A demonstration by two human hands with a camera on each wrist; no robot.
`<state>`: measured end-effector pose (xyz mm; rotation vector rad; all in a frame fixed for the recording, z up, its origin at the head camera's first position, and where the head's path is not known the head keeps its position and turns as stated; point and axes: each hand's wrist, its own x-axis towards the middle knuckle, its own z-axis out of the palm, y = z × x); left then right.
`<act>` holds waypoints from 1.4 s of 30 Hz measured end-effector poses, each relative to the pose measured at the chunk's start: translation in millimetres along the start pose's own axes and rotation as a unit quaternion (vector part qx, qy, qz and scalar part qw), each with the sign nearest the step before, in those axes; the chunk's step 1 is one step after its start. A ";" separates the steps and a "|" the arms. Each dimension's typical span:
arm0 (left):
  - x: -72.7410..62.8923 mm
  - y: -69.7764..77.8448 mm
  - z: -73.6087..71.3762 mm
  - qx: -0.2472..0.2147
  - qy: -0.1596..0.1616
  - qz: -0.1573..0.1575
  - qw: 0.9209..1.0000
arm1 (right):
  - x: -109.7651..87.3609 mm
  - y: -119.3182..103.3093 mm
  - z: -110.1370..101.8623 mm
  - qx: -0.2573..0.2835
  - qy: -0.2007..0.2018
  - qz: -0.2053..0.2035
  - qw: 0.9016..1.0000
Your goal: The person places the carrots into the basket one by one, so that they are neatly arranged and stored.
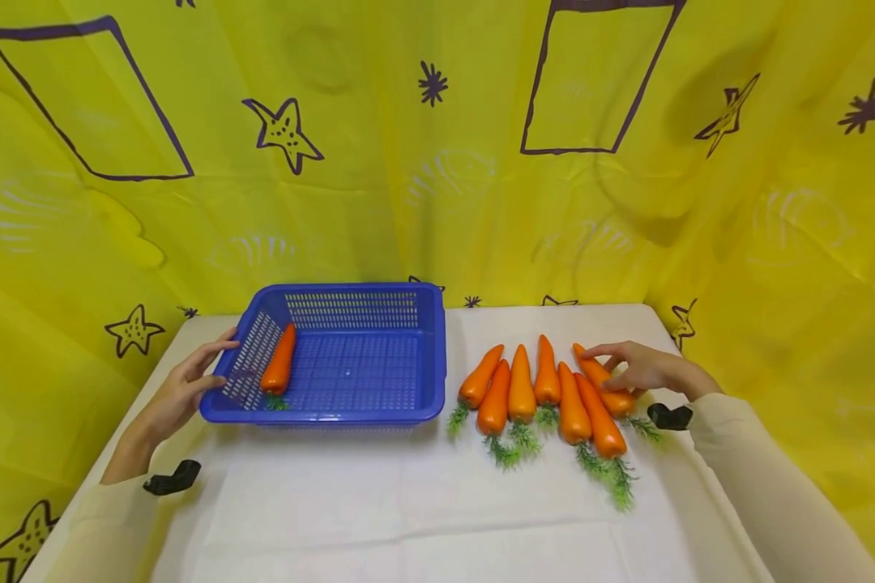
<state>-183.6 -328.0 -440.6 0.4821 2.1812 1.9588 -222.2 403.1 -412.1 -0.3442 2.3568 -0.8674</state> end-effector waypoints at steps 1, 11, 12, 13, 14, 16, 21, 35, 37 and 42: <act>0.1 -0.2 0.0 0.000 0.000 0.002 1.000 | -0.8 -1.3 -0.3 -0.004 0.001 -0.003 1.000; -0.3 -4.2 -2.7 -0.010 0.004 0.001 1.000 | -10.0 -18.8 -12.2 -0.017 0.014 -0.037 0.999; -0.1 -4.2 -2.9 -0.009 0.003 0.000 1.000 | -10.8 -20.3 -14.1 -0.018 0.015 -0.039 0.999; 0.0 -4.1 -3.1 -0.008 0.003 -0.001 1.000 | -11.8 -21.8 -16.0 -0.017 0.016 -0.040 0.999; 0.2 -4.0 -3.2 -0.008 0.003 -0.002 1.000 | -12.9 -23.3 -18.0 -0.016 0.018 -0.041 0.999; 0.5 -3.9 -3.5 -0.009 0.001 -0.003 1.000 | -16.0 -27.0 -22.5 -0.013 0.021 -0.040 0.999; 0.2 -4.5 -3.7 -0.014 -0.006 -0.005 1.000 | -25.3 -40.2 -34.1 -0.007 0.029 -0.047 0.998; -2.0 -6.1 -4.3 -0.024 -0.014 -0.007 1.000 | -34.7 -78.3 -56.4 -0.041 0.057 -0.055 0.996; -2.1 -5.7 -4.4 -0.023 -0.013 -0.009 1.000 | -34.3 -83.5 -58.4 -0.042 0.057 -0.057 0.996; -2.5 -6.0 -4.2 -0.027 -0.015 -0.006 1.000 | -30.3 -98.8 -62.1 -0.050 0.064 -0.062 0.995</act>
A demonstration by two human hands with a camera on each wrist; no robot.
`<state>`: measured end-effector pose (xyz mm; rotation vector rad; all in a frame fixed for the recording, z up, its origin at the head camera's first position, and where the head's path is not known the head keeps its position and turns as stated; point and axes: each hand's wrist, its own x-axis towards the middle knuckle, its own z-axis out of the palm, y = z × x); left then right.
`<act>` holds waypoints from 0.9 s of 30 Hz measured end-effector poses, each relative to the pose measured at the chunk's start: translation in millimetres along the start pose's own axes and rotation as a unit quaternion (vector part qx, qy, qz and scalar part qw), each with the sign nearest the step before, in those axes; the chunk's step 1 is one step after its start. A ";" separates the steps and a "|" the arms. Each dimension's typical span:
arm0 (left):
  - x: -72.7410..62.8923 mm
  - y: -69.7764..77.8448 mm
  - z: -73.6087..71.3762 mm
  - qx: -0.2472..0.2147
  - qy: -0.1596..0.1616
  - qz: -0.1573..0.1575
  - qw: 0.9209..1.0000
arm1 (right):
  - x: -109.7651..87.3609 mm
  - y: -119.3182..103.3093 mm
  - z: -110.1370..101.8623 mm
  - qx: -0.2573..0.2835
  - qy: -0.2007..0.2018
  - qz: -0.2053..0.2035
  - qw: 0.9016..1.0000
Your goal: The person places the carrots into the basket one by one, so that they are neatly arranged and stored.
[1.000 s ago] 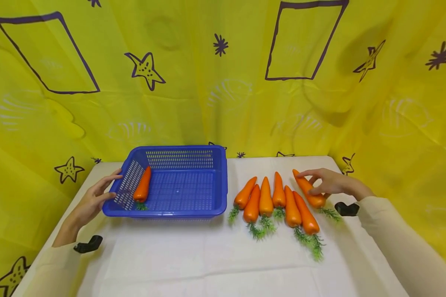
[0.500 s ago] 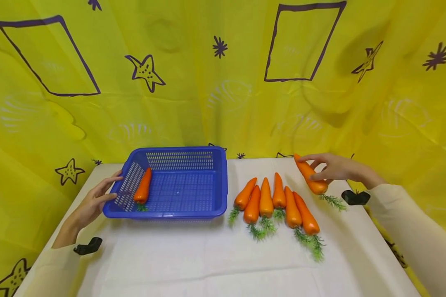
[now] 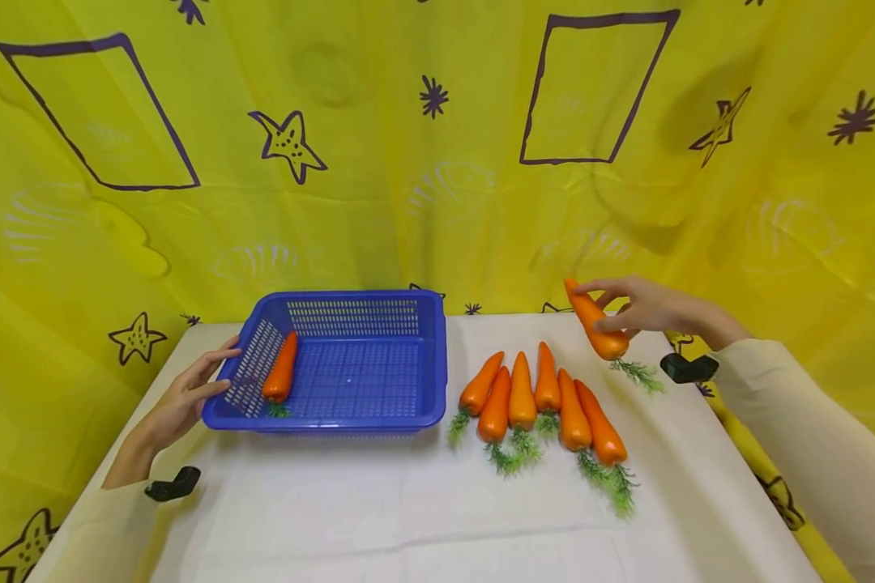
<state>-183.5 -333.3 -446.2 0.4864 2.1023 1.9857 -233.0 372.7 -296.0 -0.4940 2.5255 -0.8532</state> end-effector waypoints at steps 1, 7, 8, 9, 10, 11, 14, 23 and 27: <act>0.1 -0.6 -0.3 -0.001 -0.001 0.002 1.000 | 1.7 -3.0 -0.7 -0.003 0.002 -0.001 1.000; 0.8 -2.2 -1.3 0.001 0.003 0.000 1.000 | 15.2 -19.2 -4.5 -0.021 0.005 -0.006 1.000; 0.9 -2.1 -1.2 0.002 0.004 -0.001 1.000 | 18.0 -22.6 -4.6 -0.022 0.003 -0.005 1.000; 1.0 -2.2 -1.2 0.003 0.005 -0.002 1.000 | 20.7 -26.4 -4.4 -0.022 0.000 -0.003 1.000; 1.1 -2.3 -1.2 0.003 0.006 -0.002 1.000 | 23.6 -30.7 -3.8 -0.022 -0.004 -0.001 1.000; 1.2 -2.5 -1.2 0.004 0.006 -0.003 1.000 | 26.7 -35.1 -2.9 -0.019 -0.008 0.000 1.000; 1.4 -2.1 -1.2 0.006 0.007 -0.002 1.000 | 37.1 -47.7 0.6 -0.014 -0.024 -0.006 1.000; 2.0 2.0 0.9 0.011 0.015 -0.006 1.000 | 75.6 -85.5 15.3 -0.016 -0.039 -0.047 0.998; 2.0 4.4 1.4 0.022 0.019 -0.008 1.000 | 93.1 -102.6 23.7 -0.022 -0.042 -0.064 0.997</act>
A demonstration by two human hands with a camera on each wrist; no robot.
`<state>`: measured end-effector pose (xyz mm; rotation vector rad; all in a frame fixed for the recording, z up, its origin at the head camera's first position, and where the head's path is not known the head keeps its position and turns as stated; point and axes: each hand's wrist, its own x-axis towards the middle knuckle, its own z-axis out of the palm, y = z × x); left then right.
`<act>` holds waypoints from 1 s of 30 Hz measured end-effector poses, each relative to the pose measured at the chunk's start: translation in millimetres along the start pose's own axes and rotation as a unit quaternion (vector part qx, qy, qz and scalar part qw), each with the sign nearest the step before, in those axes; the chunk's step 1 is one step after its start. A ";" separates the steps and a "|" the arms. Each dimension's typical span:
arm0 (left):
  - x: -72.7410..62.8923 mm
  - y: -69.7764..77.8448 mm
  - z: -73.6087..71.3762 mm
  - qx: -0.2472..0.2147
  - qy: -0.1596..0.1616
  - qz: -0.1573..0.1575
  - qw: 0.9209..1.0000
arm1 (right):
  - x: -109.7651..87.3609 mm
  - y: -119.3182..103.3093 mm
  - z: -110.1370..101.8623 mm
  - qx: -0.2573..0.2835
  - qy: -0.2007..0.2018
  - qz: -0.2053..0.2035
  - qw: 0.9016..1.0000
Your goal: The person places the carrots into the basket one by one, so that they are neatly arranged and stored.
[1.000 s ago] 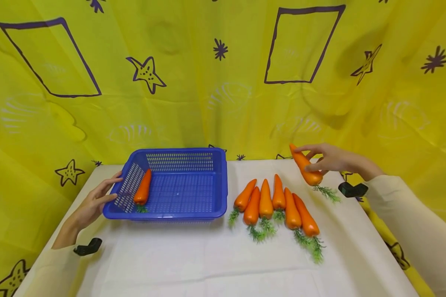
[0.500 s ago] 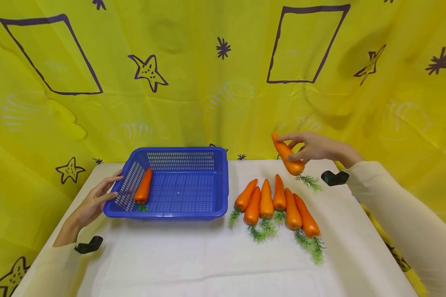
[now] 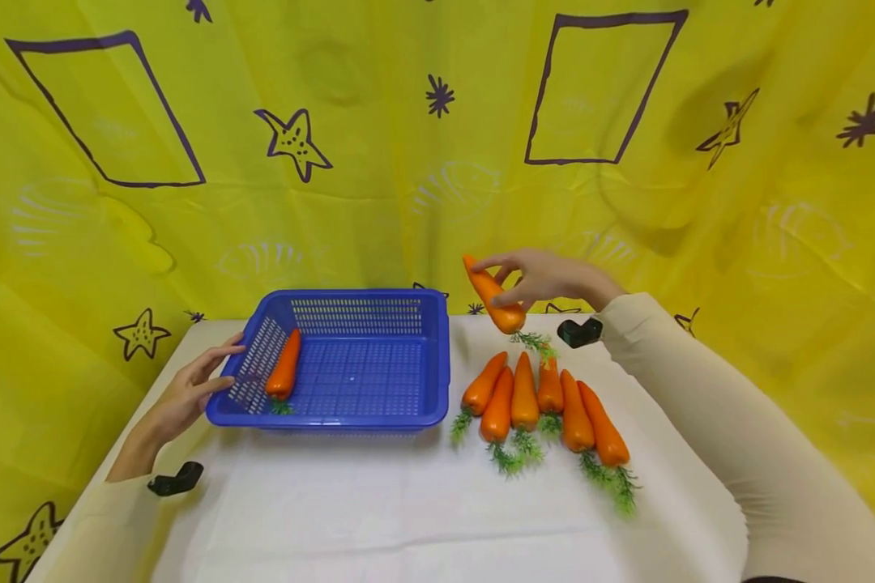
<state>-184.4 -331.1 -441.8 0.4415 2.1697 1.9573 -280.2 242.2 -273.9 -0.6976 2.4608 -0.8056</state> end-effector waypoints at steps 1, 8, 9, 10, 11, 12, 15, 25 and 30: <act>0.0 0.1 -0.1 0.001 0.001 -0.001 1.000 | 5.5 -3.1 2.0 0.003 -0.002 -0.004 1.000; 0.0 -2.2 -1.3 0.016 0.010 0.002 1.000 | 44.0 -23.7 19.1 0.019 -0.023 -0.031 0.999; 0.1 -2.8 -1.5 0.018 0.012 0.004 1.000 | 49.3 -26.1 21.9 0.020 -0.026 -0.035 0.999; 0.3 -3.1 -1.5 0.018 0.013 0.006 1.000 | 54.3 -28.4 24.6 0.021 -0.029 -0.039 0.999; 0.5 -3.3 -1.6 0.019 0.014 0.007 1.000 | 59.0 -30.7 27.2 0.023 -0.031 -0.042 0.998; 0.8 -3.5 -1.8 0.019 0.015 0.008 1.000 | 63.3 -33.5 29.8 0.026 -0.034 -0.044 0.998; 1.8 -2.6 -1.4 0.016 0.017 0.010 1.000 | 75.5 -42.3 38.1 0.033 -0.042 -0.050 0.997; 1.0 -5.4 -0.5 0.001 0.017 0.020 1.000 | 114.2 -69.8 70.8 0.075 -0.065 -0.071 0.993; 1.2 -8.2 -2.8 -0.016 0.010 0.032 0.999 | 135.3 -80.2 89.8 0.082 -0.065 -0.081 0.991</act>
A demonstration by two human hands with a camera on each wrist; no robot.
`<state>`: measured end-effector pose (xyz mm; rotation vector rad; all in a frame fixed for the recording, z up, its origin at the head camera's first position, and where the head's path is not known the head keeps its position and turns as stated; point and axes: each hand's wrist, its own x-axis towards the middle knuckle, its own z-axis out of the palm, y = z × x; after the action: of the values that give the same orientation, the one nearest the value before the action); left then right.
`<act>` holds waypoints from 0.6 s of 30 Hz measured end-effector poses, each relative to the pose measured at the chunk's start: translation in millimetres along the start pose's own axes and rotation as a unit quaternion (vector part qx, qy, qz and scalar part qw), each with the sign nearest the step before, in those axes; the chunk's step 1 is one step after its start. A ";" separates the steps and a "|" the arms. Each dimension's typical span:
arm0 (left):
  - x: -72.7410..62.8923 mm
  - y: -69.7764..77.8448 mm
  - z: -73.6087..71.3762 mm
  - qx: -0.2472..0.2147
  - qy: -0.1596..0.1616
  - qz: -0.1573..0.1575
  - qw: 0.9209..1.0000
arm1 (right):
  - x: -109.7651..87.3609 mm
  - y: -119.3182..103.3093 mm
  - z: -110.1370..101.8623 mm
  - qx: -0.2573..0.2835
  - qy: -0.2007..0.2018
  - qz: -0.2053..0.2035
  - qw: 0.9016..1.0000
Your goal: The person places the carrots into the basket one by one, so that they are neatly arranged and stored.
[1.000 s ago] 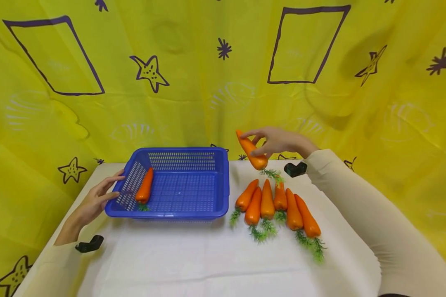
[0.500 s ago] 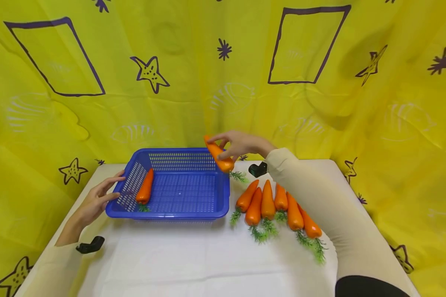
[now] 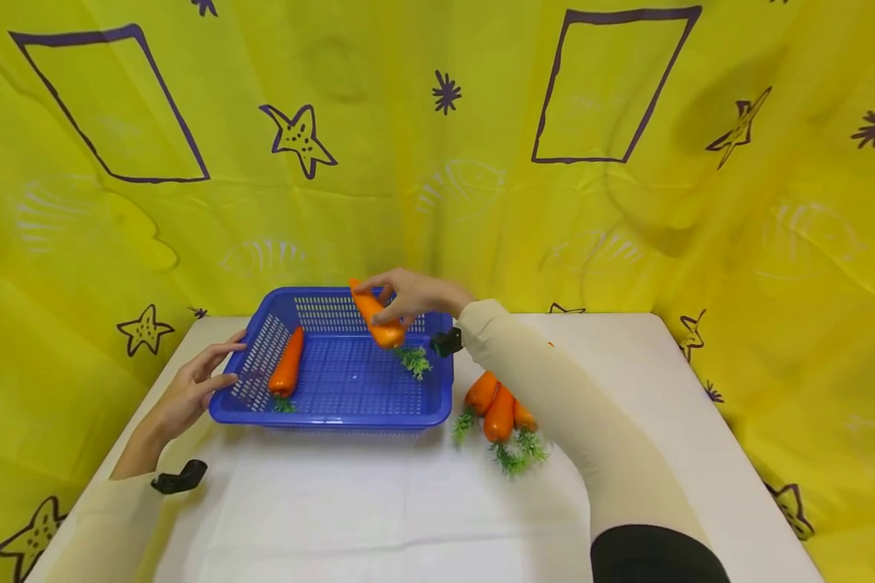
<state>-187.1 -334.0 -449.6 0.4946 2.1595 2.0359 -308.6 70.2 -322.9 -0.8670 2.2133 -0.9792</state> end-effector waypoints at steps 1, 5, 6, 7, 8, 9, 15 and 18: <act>0.4 -0.2 -0.1 0.000 -0.001 0.001 1.000 | 5.0 -0.2 3.7 -0.005 0.001 -0.003 1.000; 0.5 0.0 0.1 0.009 0.001 -0.003 1.000 | 26.7 0.5 21.0 -0.001 -0.003 -0.012 1.000; 0.4 -0.2 -0.1 0.011 0.001 -0.003 1.000 | 32.0 0.6 25.8 0.004 -0.005 -0.011 1.000; 0.5 -0.3 -0.2 0.015 0.002 -0.005 1.000 | 37.7 1.3 30.9 0.009 -0.006 -0.009 1.000; 0.5 -0.7 -0.4 0.017 0.003 -0.007 1.000 | 43.2 1.6 36.0 0.014 -0.008 -0.006 1.000; 0.8 -0.9 -0.5 0.019 0.004 -0.008 1.000 | 48.5 2.1 41.1 0.021 -0.010 -0.002 1.000; 1.4 -0.5 -0.1 0.025 0.008 -0.011 1.000 | 75.2 6.6 68.5 0.075 -0.009 0.022 0.997; 1.0 0.1 0.4 0.021 0.009 -0.012 1.000 | 83.6 9.3 79.0 0.098 -0.007 0.029 0.995</act>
<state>-188.0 -333.3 -449.4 0.4551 2.2113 1.9951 -309.1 -20.1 -394.7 -0.7145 2.0773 -1.1353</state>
